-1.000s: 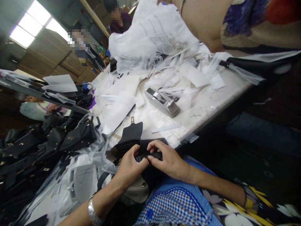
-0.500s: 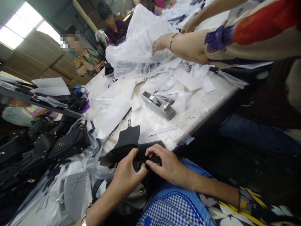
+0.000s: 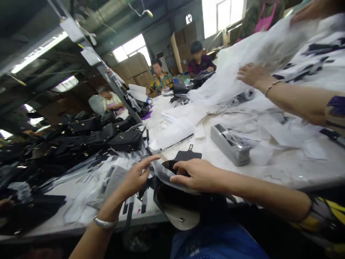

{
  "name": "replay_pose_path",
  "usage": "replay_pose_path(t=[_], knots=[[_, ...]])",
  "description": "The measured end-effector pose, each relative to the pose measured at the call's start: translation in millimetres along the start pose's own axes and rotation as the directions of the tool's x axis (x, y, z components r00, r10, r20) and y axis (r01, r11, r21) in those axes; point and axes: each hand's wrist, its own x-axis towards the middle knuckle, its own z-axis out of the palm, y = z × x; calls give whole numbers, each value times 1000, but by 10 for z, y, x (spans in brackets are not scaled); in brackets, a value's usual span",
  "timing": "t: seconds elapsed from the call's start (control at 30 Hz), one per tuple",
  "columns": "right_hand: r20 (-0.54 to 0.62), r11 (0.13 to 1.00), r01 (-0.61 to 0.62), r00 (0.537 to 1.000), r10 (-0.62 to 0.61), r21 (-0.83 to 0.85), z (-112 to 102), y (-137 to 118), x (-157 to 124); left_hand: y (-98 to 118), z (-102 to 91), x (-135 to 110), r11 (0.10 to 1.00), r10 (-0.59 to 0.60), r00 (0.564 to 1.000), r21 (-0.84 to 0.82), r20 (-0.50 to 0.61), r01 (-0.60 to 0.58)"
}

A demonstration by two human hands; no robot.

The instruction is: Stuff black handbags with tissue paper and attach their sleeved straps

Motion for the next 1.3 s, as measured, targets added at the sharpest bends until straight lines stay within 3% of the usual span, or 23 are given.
replay_pose_path(t=[0.1,0.2,0.3,0.4,0.53,0.63,0.73,0.8,0.87,0.93,1.0,1.1,1.2,1.3], knots=[[225,996,-62,973,47,62,-7,-192,280,-284,57,25,996,84,996,35,39,-86],[324,896,-190,944,55,401,-46,-292,330,-605,41,108,994,94,996,47,9,-94],[342,694,-266,939,29,669,-141,-327,264,-911,42,223,995,97,995,14,1,-97],[277,616,-220,961,3,756,-241,-333,201,-1086,128,361,993,120,993,14,-5,-120],[186,633,-143,983,-1,760,-427,-258,156,-1139,134,522,992,92,994,93,-57,-86],[106,775,-167,986,129,609,-731,-126,176,-1100,-194,565,979,46,976,203,-213,-2],[-148,916,-232,945,292,328,-1134,-104,315,-885,-745,541,943,63,878,316,-474,103],[-373,984,-142,911,173,111,-1352,-271,477,-590,-1100,515,914,121,801,380,-587,140],[-451,995,18,891,-59,-95,-1468,-606,671,-190,-1365,500,866,243,740,484,-628,126],[-364,971,168,905,-221,-170,-1485,-1043,866,258,-1529,499,700,503,648,709,-572,83],[-203,961,260,940,-275,-95,-1445,-1472,1029,681,-1620,495,533,685,561,845,-465,50],[88,962,224,967,-240,155,-1374,-1876,1123,1125,-1712,455,420,777,505,907,-376,28],[216,926,141,950,-226,349,-1336,-1834,978,1230,-1819,363,435,782,472,899,-407,55],[327,938,-28,941,-92,345,-1344,-1444,685,1043,-1902,266,508,752,432,855,-498,102]])
